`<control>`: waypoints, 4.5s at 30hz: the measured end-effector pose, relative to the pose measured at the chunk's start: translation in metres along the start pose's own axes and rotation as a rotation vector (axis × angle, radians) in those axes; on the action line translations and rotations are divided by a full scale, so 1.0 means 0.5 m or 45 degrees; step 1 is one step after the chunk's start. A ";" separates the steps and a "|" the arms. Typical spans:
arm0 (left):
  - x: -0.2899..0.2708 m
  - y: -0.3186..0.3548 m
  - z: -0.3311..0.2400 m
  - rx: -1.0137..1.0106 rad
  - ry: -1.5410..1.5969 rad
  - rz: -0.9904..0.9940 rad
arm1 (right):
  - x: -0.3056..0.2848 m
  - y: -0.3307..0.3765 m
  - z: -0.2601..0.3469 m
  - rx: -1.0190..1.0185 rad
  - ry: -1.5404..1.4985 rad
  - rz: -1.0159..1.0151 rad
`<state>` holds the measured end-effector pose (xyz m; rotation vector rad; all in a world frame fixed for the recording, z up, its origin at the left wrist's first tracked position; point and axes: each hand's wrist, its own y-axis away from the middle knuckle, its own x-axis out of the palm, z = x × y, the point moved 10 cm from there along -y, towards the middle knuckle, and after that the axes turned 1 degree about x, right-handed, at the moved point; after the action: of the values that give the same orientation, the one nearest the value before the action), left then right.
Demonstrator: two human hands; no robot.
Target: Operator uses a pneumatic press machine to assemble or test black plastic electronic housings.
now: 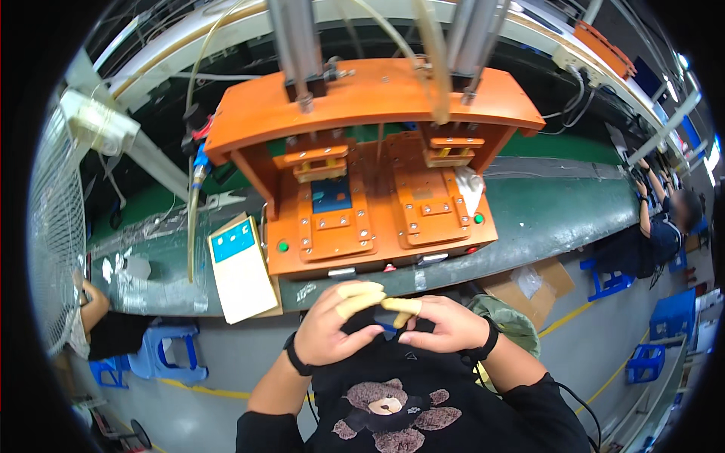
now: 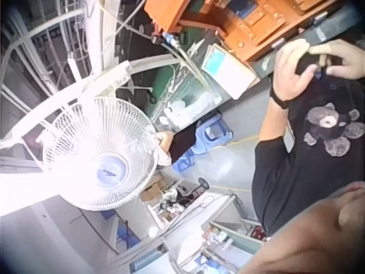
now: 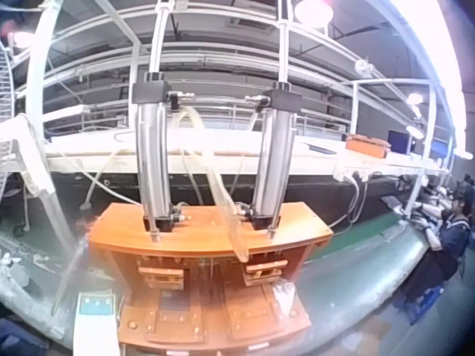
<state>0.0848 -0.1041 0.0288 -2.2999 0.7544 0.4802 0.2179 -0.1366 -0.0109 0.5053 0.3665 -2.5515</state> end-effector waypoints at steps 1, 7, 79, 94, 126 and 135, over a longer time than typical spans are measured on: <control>0.012 0.006 0.000 -0.015 0.044 0.041 | 0.025 -0.007 0.000 0.028 -0.005 0.113; 0.034 0.054 0.004 -0.026 0.154 0.034 | 0.136 -0.028 0.020 0.005 -0.397 0.483; 0.058 0.118 0.054 -0.420 0.361 0.039 | 0.152 -0.052 0.031 -0.213 0.503 0.498; 0.056 0.109 0.044 -0.370 0.326 0.043 | 0.156 -0.037 0.010 -0.154 0.498 0.496; 0.010 0.115 0.059 -0.398 0.071 -0.477 | 0.129 -0.063 0.003 0.149 0.564 -0.001; 0.038 0.141 0.076 -0.505 0.208 -0.553 | 0.119 -0.064 -0.010 0.267 0.699 -0.100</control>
<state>0.0501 -0.1286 -0.0415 -2.8001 0.2228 0.2575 0.1548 -0.1337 -0.0351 1.3003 0.3103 -2.5029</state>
